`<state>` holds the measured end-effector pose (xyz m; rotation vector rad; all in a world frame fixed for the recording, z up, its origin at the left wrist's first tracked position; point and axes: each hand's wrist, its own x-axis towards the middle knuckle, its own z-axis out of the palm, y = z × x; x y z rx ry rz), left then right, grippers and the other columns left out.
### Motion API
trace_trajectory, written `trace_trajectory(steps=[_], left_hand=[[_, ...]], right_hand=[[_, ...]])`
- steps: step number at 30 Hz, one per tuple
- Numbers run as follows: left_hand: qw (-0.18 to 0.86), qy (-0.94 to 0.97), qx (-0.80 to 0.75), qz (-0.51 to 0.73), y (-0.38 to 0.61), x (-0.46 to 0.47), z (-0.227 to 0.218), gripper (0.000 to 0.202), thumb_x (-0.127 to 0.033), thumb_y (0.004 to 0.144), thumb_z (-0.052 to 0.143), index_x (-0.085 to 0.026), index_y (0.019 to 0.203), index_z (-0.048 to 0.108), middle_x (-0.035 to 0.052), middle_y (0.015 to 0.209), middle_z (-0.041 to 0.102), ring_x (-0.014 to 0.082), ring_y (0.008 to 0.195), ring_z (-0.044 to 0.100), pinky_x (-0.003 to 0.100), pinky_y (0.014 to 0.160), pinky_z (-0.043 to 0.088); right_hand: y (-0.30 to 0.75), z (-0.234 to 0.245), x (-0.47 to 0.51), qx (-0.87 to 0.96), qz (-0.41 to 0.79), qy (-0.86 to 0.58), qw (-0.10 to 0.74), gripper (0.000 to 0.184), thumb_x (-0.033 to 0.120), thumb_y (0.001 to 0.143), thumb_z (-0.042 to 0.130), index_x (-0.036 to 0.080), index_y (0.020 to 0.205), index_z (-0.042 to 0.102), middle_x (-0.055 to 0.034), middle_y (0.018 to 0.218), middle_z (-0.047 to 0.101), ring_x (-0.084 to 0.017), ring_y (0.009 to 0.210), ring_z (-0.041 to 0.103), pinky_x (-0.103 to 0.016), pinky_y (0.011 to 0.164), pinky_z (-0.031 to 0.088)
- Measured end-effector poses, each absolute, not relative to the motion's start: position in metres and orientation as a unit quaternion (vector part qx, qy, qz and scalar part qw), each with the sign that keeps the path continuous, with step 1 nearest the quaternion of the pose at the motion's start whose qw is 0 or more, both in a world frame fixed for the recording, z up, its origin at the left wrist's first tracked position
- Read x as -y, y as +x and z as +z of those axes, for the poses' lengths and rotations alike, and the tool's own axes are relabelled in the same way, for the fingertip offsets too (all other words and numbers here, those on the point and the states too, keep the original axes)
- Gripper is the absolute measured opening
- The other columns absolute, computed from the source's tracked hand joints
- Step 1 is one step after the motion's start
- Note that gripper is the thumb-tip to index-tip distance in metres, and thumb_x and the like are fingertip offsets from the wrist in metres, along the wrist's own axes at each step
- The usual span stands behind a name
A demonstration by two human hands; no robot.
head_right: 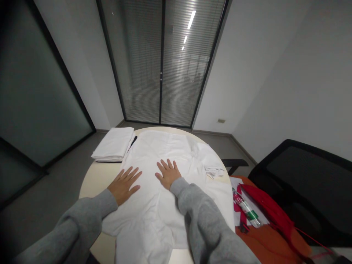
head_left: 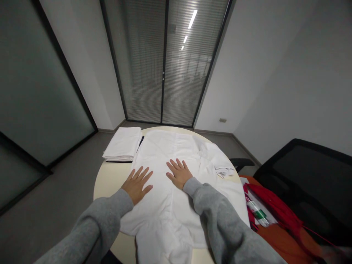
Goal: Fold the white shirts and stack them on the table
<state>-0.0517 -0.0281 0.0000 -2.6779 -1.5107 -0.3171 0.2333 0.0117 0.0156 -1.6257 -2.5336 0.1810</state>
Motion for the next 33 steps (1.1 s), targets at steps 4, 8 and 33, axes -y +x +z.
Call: trace_trajectory(steps=[4,8,33], left_hand=[[0.005,-0.857,0.507,-0.092,-0.057,0.027,-0.011,0.063,-0.059,0.101,0.04,-0.032,0.158,0.04,0.0023,0.166,0.034,0.0326,0.155,0.026,0.057,0.125,0.02],[-0.009,-0.853,0.516,-0.083,-0.059,0.027,-0.009,0.063,-0.058,0.101,0.039,-0.034,0.159,0.039,0.0009,0.168,0.031,0.0315,0.157,0.022,0.057,0.126,0.016],[-0.056,-0.888,0.447,-0.094,0.024,0.01,-0.009,0.067,-0.059,0.101,0.037,-0.028,0.16,0.038,0.0046,0.167,0.031,0.0289,0.156,0.024,0.059,0.125,0.013]], right_hand=[[0.238,0.014,-0.003,0.832,0.08,-0.546,0.053,0.069,0.064,0.104,0.025,0.029,0.164,0.024,0.0004,0.171,0.019,-0.03,0.158,0.011,-0.055,0.127,0.004],[0.252,0.014,0.015,0.821,0.063,-0.565,0.051,0.067,0.059,0.106,0.026,0.028,0.164,0.022,-0.0011,0.171,0.021,-0.028,0.158,0.012,-0.054,0.127,0.003],[0.313,-0.002,0.148,0.57,0.004,-0.818,0.077,0.077,0.059,0.1,0.031,0.015,0.163,0.028,-0.0175,0.167,0.027,-0.046,0.152,0.023,-0.066,0.12,0.015]])
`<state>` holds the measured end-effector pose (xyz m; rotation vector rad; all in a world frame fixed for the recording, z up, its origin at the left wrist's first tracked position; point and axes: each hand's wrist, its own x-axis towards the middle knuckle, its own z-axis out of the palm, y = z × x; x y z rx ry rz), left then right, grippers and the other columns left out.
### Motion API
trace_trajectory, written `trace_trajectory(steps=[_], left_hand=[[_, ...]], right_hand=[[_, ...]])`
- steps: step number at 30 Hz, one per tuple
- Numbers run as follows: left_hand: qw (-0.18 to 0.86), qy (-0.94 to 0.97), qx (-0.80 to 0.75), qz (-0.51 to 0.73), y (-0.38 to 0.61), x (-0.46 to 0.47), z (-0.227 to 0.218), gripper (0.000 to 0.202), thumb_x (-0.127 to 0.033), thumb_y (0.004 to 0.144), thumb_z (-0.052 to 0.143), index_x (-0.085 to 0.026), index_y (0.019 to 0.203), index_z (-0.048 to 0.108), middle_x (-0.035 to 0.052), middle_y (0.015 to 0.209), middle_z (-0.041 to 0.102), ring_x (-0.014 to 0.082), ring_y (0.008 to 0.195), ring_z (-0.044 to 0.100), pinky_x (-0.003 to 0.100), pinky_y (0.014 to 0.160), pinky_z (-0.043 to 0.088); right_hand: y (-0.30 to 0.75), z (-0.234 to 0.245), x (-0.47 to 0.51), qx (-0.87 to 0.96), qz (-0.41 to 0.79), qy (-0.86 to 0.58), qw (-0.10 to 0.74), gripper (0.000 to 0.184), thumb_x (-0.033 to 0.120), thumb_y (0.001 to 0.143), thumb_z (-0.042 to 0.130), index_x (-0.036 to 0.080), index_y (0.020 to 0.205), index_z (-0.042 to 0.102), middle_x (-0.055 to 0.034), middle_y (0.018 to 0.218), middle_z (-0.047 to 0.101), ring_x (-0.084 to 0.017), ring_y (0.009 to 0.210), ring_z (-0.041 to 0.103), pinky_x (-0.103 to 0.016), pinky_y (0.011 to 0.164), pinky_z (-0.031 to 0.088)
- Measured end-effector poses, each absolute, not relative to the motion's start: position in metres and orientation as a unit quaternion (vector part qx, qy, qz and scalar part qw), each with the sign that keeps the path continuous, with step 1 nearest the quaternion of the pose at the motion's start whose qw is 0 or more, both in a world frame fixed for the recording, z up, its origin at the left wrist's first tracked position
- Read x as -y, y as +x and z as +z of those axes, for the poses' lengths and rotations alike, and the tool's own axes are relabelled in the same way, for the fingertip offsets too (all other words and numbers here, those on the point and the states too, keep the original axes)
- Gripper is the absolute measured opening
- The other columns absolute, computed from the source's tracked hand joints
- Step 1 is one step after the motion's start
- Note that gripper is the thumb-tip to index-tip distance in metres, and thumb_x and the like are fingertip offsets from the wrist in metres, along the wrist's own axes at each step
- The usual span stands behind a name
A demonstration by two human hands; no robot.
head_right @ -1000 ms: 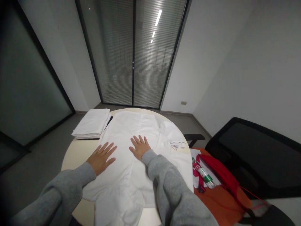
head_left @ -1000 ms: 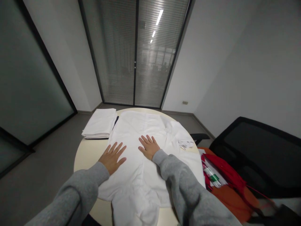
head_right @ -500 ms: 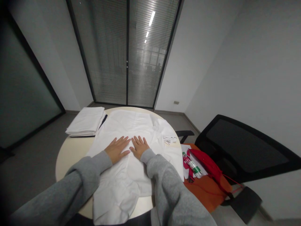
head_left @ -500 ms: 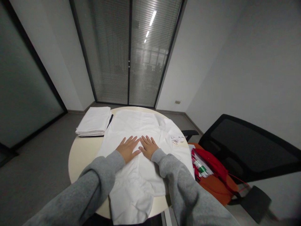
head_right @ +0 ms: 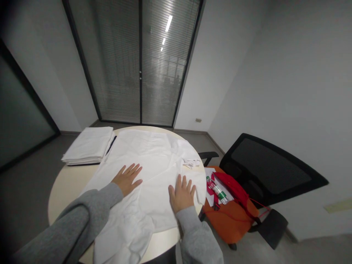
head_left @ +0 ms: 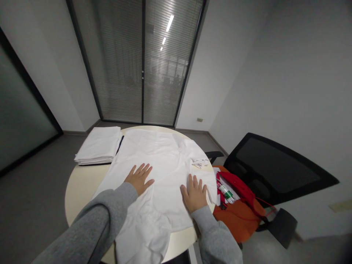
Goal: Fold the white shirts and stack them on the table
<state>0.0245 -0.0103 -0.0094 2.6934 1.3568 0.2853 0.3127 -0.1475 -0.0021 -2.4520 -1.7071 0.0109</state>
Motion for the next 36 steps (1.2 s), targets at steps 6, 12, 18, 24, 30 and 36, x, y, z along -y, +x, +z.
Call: trace_trajectory(steps=[6,12,18,24,30,36], left_hand=[[0.052,0.889,-0.443,0.107,0.022,0.008,-0.015,0.065,-0.059,0.101,0.036,-0.028,0.159,0.039,0.0043,0.167,0.032,0.0278,0.156,0.025,0.057,0.125,0.013],[0.056,0.888,-0.444,0.102,0.021,0.008,-0.012,0.065,-0.059,0.102,0.036,-0.028,0.159,0.04,0.0038,0.167,0.031,0.0283,0.156,0.025,0.057,0.125,0.013],[0.056,0.887,-0.448,0.096,0.022,0.007,-0.016,0.066,-0.061,0.101,0.036,-0.029,0.159,0.039,0.0022,0.168,0.03,0.0283,0.156,0.024,0.057,0.126,0.011],[0.056,0.889,-0.443,0.103,0.021,0.006,-0.018,0.066,-0.061,0.101,0.036,-0.03,0.159,0.038,0.0018,0.168,0.03,0.0285,0.156,0.024,0.057,0.125,0.011],[0.062,0.888,-0.446,0.094,0.022,0.006,-0.014,0.066,-0.061,0.101,0.035,-0.03,0.159,0.038,0.0017,0.168,0.028,0.0285,0.156,0.023,0.057,0.125,0.011],[0.065,0.89,-0.441,0.097,0.021,0.007,-0.014,0.067,-0.061,0.102,0.035,-0.026,0.159,0.039,0.0039,0.168,0.029,0.0294,0.156,0.024,0.059,0.125,0.012]], right_hand=[[0.35,0.005,0.148,0.516,-0.05,-0.832,0.197,0.062,0.038,0.102,0.024,0.009,0.152,0.045,-0.0204,0.158,0.042,-0.036,0.144,0.04,-0.051,0.119,0.03],[0.389,-0.015,0.15,0.463,-0.112,-0.862,0.174,0.056,0.018,0.088,0.041,0.0,0.139,0.057,-0.0324,0.136,0.057,-0.044,0.126,0.053,-0.054,0.105,0.038],[0.377,-0.007,0.138,0.551,-0.053,-0.808,0.202,0.047,0.006,0.085,0.042,0.01,0.123,0.07,-0.0123,0.11,0.074,-0.025,0.103,0.062,-0.032,0.096,0.044],[0.352,-0.004,0.142,0.561,-0.096,-0.81,0.139,0.041,0.018,0.094,0.053,0.03,0.128,0.072,-0.008,0.135,0.066,-0.034,0.126,0.049,-0.053,0.106,0.036],[0.349,-0.001,0.142,0.526,-0.09,-0.83,0.163,0.046,0.031,0.094,0.055,0.029,0.139,0.064,-0.0161,0.153,0.047,-0.035,0.128,0.054,-0.052,0.104,0.041],[0.371,-0.008,0.131,0.504,-0.044,-0.765,0.398,0.044,0.031,0.094,0.039,0.01,0.117,0.07,-0.019,0.116,0.068,-0.029,0.109,0.063,-0.042,0.1,0.048]])
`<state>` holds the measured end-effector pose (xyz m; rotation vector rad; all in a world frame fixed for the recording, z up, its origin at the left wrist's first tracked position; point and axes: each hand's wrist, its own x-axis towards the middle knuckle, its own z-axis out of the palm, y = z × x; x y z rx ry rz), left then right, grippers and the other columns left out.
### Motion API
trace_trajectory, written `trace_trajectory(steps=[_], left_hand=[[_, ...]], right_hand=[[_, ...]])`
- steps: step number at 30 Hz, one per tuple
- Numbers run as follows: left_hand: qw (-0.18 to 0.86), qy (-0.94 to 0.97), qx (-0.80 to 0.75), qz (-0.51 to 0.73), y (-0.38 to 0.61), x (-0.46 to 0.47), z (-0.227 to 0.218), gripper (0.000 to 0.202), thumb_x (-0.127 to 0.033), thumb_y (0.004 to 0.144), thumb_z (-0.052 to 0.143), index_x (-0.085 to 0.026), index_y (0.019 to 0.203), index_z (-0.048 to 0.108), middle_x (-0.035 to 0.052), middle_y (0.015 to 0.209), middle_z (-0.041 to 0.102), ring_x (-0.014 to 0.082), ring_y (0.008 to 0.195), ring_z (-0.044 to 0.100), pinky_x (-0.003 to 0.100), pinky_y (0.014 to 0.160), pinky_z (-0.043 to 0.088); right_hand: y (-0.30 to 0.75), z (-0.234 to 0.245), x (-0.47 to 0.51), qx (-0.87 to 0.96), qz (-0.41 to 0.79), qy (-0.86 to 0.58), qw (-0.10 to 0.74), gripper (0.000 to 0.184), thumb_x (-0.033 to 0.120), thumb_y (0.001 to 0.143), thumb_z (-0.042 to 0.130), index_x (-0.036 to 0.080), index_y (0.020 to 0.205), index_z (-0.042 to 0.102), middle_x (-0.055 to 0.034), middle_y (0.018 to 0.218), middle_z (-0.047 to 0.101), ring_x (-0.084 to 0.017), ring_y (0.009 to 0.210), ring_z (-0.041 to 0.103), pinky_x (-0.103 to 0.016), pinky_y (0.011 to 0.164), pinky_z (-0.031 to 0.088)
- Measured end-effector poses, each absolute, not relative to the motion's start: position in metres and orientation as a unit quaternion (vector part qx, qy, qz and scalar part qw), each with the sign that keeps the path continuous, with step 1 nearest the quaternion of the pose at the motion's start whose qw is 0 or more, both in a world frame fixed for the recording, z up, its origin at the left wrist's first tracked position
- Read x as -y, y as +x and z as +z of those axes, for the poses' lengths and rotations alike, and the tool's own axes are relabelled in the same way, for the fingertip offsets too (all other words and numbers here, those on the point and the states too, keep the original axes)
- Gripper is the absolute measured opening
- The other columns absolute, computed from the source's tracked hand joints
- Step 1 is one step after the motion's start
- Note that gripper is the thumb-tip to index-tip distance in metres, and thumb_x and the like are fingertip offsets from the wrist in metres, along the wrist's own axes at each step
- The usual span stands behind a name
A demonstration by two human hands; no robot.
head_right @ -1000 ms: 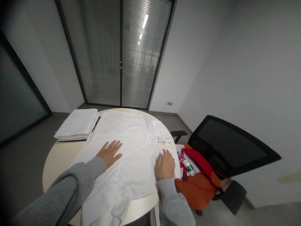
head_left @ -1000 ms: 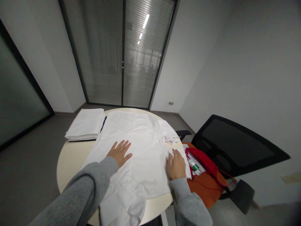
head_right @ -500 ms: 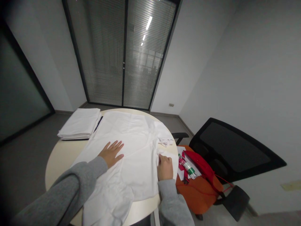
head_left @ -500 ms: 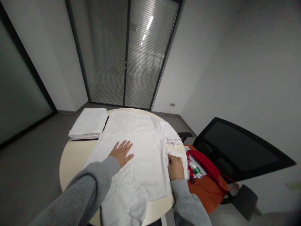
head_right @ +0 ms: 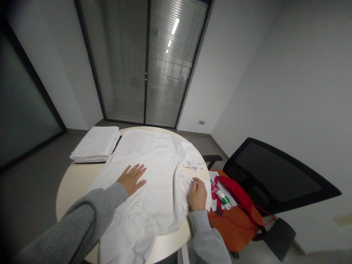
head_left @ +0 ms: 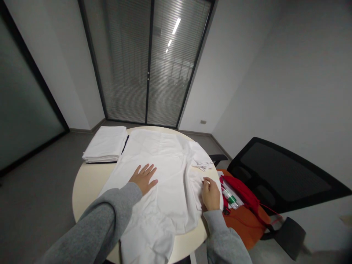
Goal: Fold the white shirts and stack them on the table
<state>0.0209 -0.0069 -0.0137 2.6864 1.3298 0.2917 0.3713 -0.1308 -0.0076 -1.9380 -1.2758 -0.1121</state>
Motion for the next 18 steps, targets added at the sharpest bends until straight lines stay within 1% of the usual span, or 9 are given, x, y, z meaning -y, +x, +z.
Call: trace_trajectory(steps=[2,4,5,8,10,11,13,15,18], left_hand=[[0.065,0.89,-0.441,0.096,0.021,0.007,-0.014,0.066,-0.06,0.102,0.035,-0.027,0.159,0.039,0.0039,0.168,0.03,0.0292,0.156,0.025,0.059,0.125,0.012],[0.061,0.889,-0.443,0.103,0.021,0.007,-0.014,0.065,-0.059,0.102,0.036,-0.028,0.159,0.04,0.0034,0.167,0.031,0.0293,0.155,0.026,0.058,0.125,0.013],[0.059,0.888,-0.442,0.108,0.021,0.007,-0.015,0.064,-0.059,0.102,0.037,-0.029,0.158,0.04,0.0032,0.167,0.032,0.0292,0.155,0.026,0.057,0.125,0.013],[0.054,0.889,-0.44,0.115,0.021,0.006,-0.018,0.064,-0.059,0.101,0.037,-0.03,0.158,0.041,0.0031,0.167,0.033,0.029,0.155,0.027,0.057,0.125,0.013],[0.053,0.89,-0.439,0.114,0.02,0.005,-0.02,0.065,-0.059,0.101,0.037,-0.029,0.159,0.04,0.0033,0.167,0.032,0.0292,0.155,0.027,0.058,0.125,0.013],[0.052,0.889,-0.439,0.114,0.02,0.005,-0.021,0.065,-0.059,0.101,0.037,-0.028,0.159,0.04,0.0033,0.167,0.032,0.0293,0.155,0.026,0.059,0.125,0.014],[0.05,0.889,-0.44,0.116,0.02,0.004,-0.023,0.065,-0.06,0.101,0.037,-0.029,0.159,0.039,0.0029,0.167,0.033,0.0293,0.155,0.026,0.059,0.125,0.014],[0.047,0.889,-0.44,0.119,0.021,0.004,-0.023,0.065,-0.06,0.101,0.037,-0.031,0.159,0.04,0.0024,0.166,0.034,0.029,0.155,0.026,0.058,0.125,0.014],[0.045,0.889,-0.44,0.119,0.022,0.004,-0.022,0.064,-0.06,0.101,0.038,-0.031,0.158,0.041,0.0025,0.166,0.035,0.0288,0.155,0.027,0.057,0.126,0.014]], right_hand=[[0.377,-0.009,0.13,0.497,-0.045,-0.783,0.371,0.039,0.021,0.089,0.041,0.01,0.106,0.073,-0.0182,0.105,0.069,-0.028,0.102,0.064,-0.041,0.098,0.047],[0.379,-0.01,0.132,0.501,-0.083,-0.815,0.278,0.036,0.017,0.086,0.045,0.011,0.106,0.075,-0.0206,0.111,0.067,-0.032,0.109,0.061,-0.046,0.101,0.043],[0.379,-0.009,0.134,0.492,-0.113,-0.833,0.226,0.037,0.018,0.087,0.048,0.011,0.112,0.074,-0.0223,0.119,0.065,-0.035,0.115,0.058,-0.05,0.103,0.039],[0.377,-0.007,0.141,0.444,-0.157,-0.876,0.1,0.055,0.04,0.093,0.055,0.007,0.137,0.061,-0.0286,0.141,0.052,-0.045,0.128,0.048,-0.059,0.106,0.032],[0.377,-0.003,0.143,0.437,-0.123,-0.889,0.054,0.07,0.053,0.096,0.051,0.0,0.141,0.054,-0.0324,0.144,0.049,-0.045,0.126,0.05,-0.055,0.104,0.034],[0.377,-0.001,0.144,0.445,-0.104,-0.888,0.043,0.07,0.054,0.098,0.048,-0.001,0.14,0.054,-0.0326,0.143,0.05,-0.044,0.124,0.053,-0.052,0.104,0.036],[0.377,0.004,0.144,0.463,-0.093,-0.881,0.037,0.061,0.047,0.101,0.045,-0.001,0.137,0.056,-0.0293,0.137,0.057,-0.039,0.122,0.056,-0.046,0.104,0.037],[0.376,0.009,0.144,0.474,-0.099,-0.874,0.049,0.049,0.036,0.101,0.047,0.003,0.136,0.057,-0.0235,0.128,0.065,-0.034,0.118,0.059,-0.042,0.103,0.037],[0.375,0.013,0.143,0.477,-0.094,-0.87,0.086,0.039,0.022,0.098,0.049,0.013,0.135,0.061,-0.0152,0.116,0.071,-0.029,0.11,0.061,-0.035,0.092,0.04]])
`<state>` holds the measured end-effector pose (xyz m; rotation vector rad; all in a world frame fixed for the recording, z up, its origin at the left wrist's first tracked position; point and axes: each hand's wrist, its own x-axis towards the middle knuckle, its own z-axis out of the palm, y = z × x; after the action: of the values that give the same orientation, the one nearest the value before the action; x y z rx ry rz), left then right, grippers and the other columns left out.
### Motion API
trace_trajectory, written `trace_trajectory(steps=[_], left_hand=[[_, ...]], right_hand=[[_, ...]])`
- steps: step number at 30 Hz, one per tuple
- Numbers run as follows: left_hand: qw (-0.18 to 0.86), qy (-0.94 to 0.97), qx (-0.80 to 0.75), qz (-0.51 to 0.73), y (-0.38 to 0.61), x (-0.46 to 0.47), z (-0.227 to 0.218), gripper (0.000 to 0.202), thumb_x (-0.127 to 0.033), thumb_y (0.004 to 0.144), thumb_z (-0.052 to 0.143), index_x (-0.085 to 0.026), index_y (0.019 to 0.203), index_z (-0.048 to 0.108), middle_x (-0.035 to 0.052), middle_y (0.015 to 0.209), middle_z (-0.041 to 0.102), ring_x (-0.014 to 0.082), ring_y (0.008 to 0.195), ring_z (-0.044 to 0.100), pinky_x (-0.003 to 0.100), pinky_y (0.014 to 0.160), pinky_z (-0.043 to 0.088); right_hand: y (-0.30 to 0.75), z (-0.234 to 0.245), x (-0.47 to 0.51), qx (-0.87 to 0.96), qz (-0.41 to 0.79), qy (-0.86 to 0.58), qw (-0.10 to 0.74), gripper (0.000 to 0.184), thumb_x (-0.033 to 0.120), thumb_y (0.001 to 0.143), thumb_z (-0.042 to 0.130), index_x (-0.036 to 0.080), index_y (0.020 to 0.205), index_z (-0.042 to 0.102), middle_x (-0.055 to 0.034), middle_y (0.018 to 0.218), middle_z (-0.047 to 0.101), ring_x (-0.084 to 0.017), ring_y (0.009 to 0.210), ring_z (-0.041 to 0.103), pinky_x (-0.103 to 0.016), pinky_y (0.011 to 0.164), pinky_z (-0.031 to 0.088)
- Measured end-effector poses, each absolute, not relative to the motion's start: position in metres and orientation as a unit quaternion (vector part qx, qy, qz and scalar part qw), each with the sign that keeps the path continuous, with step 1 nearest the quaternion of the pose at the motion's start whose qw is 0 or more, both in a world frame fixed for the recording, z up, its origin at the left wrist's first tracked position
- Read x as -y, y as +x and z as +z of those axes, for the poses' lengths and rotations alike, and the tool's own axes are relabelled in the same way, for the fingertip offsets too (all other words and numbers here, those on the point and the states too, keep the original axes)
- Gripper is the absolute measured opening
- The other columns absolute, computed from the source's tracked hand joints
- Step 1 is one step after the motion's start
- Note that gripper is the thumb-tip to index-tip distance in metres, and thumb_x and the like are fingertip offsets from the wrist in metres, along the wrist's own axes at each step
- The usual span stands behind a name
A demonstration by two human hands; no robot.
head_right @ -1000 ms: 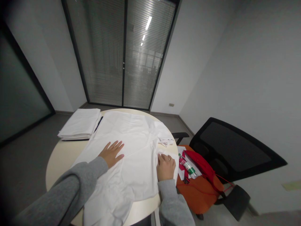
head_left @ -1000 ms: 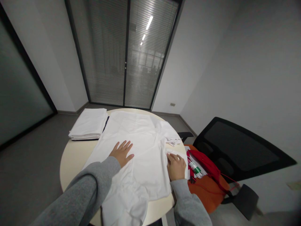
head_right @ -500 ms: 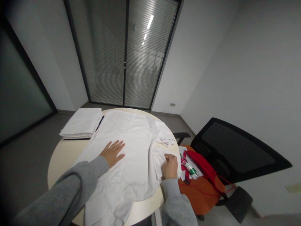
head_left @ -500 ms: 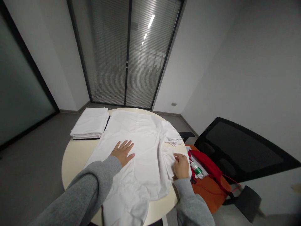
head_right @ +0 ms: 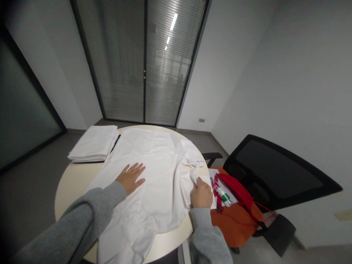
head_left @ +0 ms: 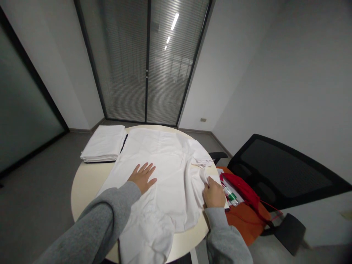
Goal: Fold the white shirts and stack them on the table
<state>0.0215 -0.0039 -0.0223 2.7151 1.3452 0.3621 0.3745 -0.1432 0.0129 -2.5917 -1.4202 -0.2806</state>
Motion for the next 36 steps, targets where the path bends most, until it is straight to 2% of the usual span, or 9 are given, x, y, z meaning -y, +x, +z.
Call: trace_trajectory(steps=[5,9,12,16,20,26,30,33,36], left_hand=[[0.045,0.889,-0.444,0.107,0.019,0.005,-0.018,0.064,-0.058,0.101,0.037,-0.028,0.158,0.042,0.0041,0.166,0.034,0.03,0.155,0.028,0.058,0.125,0.016],[0.026,0.897,-0.426,0.115,0.029,0.016,0.0,0.056,-0.047,0.102,0.042,-0.027,0.153,0.049,0.0056,0.165,0.037,0.033,0.153,0.03,0.061,0.124,0.015],[0.029,0.935,-0.319,0.15,0.061,0.036,0.023,0.051,-0.045,0.102,0.044,-0.027,0.15,0.051,0.0042,0.164,0.039,0.0294,0.153,0.03,0.056,0.126,0.014],[0.107,0.96,-0.205,0.159,0.119,0.061,0.043,0.06,-0.056,0.101,0.047,-0.029,0.154,0.043,0.0045,0.162,0.044,0.0266,0.149,0.038,0.05,0.122,0.027],[0.153,0.941,-0.25,0.165,0.153,0.064,0.047,0.06,-0.05,0.103,0.044,-0.028,0.158,0.035,0.006,0.152,0.054,0.0261,0.131,0.054,0.043,0.105,0.045],[0.088,0.951,-0.26,0.143,0.168,0.058,0.046,0.064,-0.056,0.1,0.05,-0.036,0.158,0.034,0.007,0.131,0.063,0.0292,0.113,0.057,0.044,0.091,0.044],[0.05,0.96,-0.228,0.155,0.168,0.059,0.046,0.054,-0.054,0.101,0.05,-0.036,0.151,0.044,0.0065,0.122,0.064,0.0276,0.11,0.055,0.042,0.088,0.042],[0.041,0.958,-0.236,0.157,0.165,0.059,0.043,0.042,-0.055,0.101,0.049,-0.031,0.135,0.058,0.0069,0.122,0.065,0.0276,0.111,0.054,0.042,0.087,0.041],[0.046,0.954,-0.248,0.159,0.162,0.058,0.041,0.041,-0.054,0.101,0.049,-0.028,0.131,0.06,0.0069,0.122,0.066,0.0274,0.109,0.054,0.044,0.087,0.041]], right_hand=[[0.378,0.017,0.147,0.434,-0.105,-0.878,0.17,0.035,0.017,0.097,0.046,0.017,0.125,0.067,-0.0123,0.106,0.071,-0.025,0.098,0.062,-0.032,0.078,0.04],[0.379,0.026,0.147,0.424,-0.173,-0.856,0.242,0.035,0.019,0.097,0.046,0.016,0.125,0.066,-0.0122,0.108,0.07,-0.025,0.098,0.061,-0.032,0.08,0.04],[0.372,0.03,0.142,0.473,-0.174,-0.822,0.266,0.037,0.02,0.097,0.044,0.015,0.125,0.067,-0.013,0.113,0.071,-0.027,0.103,0.061,-0.034,0.087,0.043],[0.353,0.025,0.135,0.593,-0.07,-0.761,0.253,0.041,0.024,0.099,0.041,0.014,0.131,0.065,-0.013,0.122,0.072,-0.025,0.107,0.064,-0.035,0.097,0.046],[0.347,0.016,0.136,0.611,0.027,-0.735,0.294,0.043,0.025,0.098,0.04,0.013,0.13,0.066,-0.0136,0.124,0.073,-0.025,0.112,0.068,-0.037,0.102,0.049],[0.372,0.011,0.141,0.582,0.173,-0.686,0.401,0.049,0.015,0.08,0.042,0.016,0.119,0.072,-0.0094,0.121,0.074,-0.022,0.114,0.068,-0.038,0.107,0.05],[0.373,0.014,0.143,0.621,0.187,-0.66,0.378,0.041,0.015,0.081,0.046,0.017,0.107,0.076,-0.0116,0.129,0.069,-0.022,0.122,0.064,-0.038,0.108,0.049],[0.361,0.019,0.156,0.616,0.059,-0.729,0.293,0.036,0.018,0.087,0.05,0.019,0.112,0.076,-0.0147,0.129,0.066,-0.027,0.12,0.063,-0.043,0.105,0.049],[0.348,0.02,0.176,0.52,-0.097,-0.834,0.158,0.039,0.033,0.093,0.057,0.014,0.124,0.069,-0.022,0.121,0.066,-0.038,0.107,0.064,-0.052,0.092,0.051]])
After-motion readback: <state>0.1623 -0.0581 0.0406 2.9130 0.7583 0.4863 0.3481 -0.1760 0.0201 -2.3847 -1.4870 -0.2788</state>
